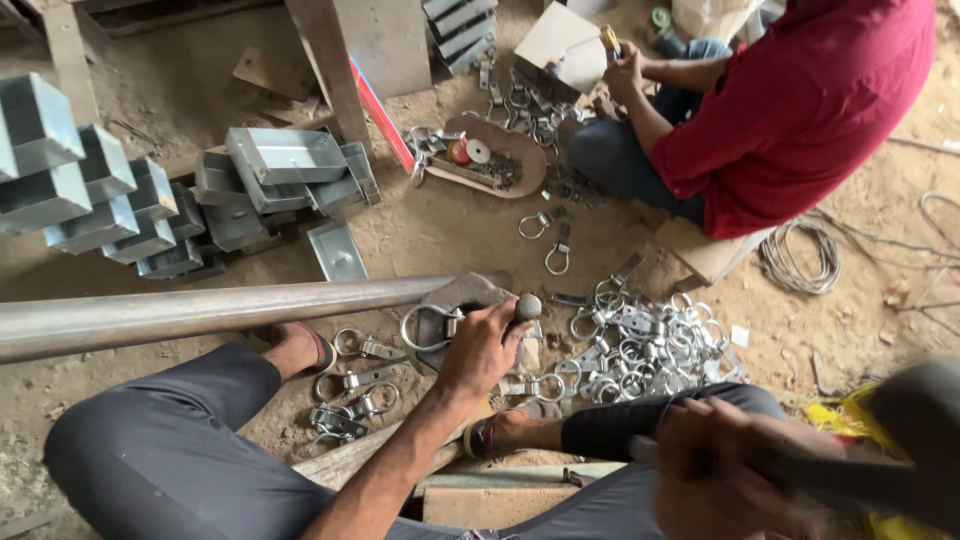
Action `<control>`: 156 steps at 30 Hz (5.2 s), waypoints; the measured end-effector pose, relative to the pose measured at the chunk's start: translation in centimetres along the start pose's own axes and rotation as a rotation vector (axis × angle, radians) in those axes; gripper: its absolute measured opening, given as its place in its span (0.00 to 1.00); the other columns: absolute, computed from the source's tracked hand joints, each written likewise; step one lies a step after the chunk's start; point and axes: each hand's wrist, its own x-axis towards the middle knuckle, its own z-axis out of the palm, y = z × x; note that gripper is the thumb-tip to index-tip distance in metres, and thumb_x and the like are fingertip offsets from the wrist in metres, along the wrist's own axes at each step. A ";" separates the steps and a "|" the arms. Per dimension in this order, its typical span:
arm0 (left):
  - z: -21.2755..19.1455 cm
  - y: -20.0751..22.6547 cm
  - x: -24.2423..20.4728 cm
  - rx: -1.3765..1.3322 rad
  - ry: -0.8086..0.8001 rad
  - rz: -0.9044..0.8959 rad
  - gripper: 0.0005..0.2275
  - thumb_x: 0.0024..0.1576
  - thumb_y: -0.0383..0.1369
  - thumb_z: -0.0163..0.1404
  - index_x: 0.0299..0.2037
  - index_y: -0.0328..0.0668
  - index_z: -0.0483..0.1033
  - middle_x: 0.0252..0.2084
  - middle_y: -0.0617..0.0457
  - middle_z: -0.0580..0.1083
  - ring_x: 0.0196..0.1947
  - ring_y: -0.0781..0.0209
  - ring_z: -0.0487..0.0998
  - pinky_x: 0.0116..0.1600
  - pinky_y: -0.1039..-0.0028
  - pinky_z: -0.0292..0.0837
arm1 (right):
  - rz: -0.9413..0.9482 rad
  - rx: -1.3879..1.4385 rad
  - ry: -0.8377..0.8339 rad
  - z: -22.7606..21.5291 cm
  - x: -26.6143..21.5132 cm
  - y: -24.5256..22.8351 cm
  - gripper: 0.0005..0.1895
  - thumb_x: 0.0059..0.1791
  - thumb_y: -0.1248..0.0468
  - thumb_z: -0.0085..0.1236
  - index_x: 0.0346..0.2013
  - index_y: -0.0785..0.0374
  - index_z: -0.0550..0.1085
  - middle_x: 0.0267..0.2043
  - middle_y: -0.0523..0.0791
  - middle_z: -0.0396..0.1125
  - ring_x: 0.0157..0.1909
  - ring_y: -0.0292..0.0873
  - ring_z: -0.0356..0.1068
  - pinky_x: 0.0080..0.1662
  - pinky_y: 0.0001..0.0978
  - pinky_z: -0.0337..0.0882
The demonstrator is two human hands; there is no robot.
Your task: The person sits on the ground and uses a hammer to strike a metal part held against a stone anvil. They repeatedly pick up metal pieces, position them, and hammer them into shape. A second person is visible in the background working with similar metal parts.
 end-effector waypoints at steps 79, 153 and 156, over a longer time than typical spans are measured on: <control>-1.2 0.8 -1.0 -0.033 0.155 0.154 0.13 0.61 0.35 0.54 0.51 0.34 0.76 0.33 0.39 0.80 0.31 0.45 0.83 0.32 0.59 0.80 | 1.416 0.717 -0.097 -0.5 -12.5 5.2 0.21 0.56 0.47 0.36 0.37 0.59 0.68 0.21 0.39 0.59 0.17 0.34 0.53 0.20 0.28 0.50; -0.7 -1.8 -2.3 -0.265 0.254 0.063 0.08 0.67 0.34 0.48 0.47 0.39 0.78 0.32 0.54 0.79 0.22 0.72 0.72 0.24 0.81 0.67 | 1.455 0.559 -0.210 -2.6 -19.4 5.5 0.24 0.57 0.44 0.35 0.32 0.62 0.65 0.17 0.40 0.52 0.14 0.33 0.47 0.17 0.28 0.49; -0.6 -2.1 -2.4 -0.276 0.258 0.079 0.07 0.67 0.32 0.49 0.48 0.38 0.77 0.35 0.53 0.80 0.26 0.71 0.77 0.28 0.80 0.73 | 1.431 0.539 -0.235 -2.6 -19.0 5.0 0.24 0.57 0.44 0.36 0.31 0.62 0.65 0.18 0.40 0.52 0.15 0.33 0.48 0.17 0.28 0.49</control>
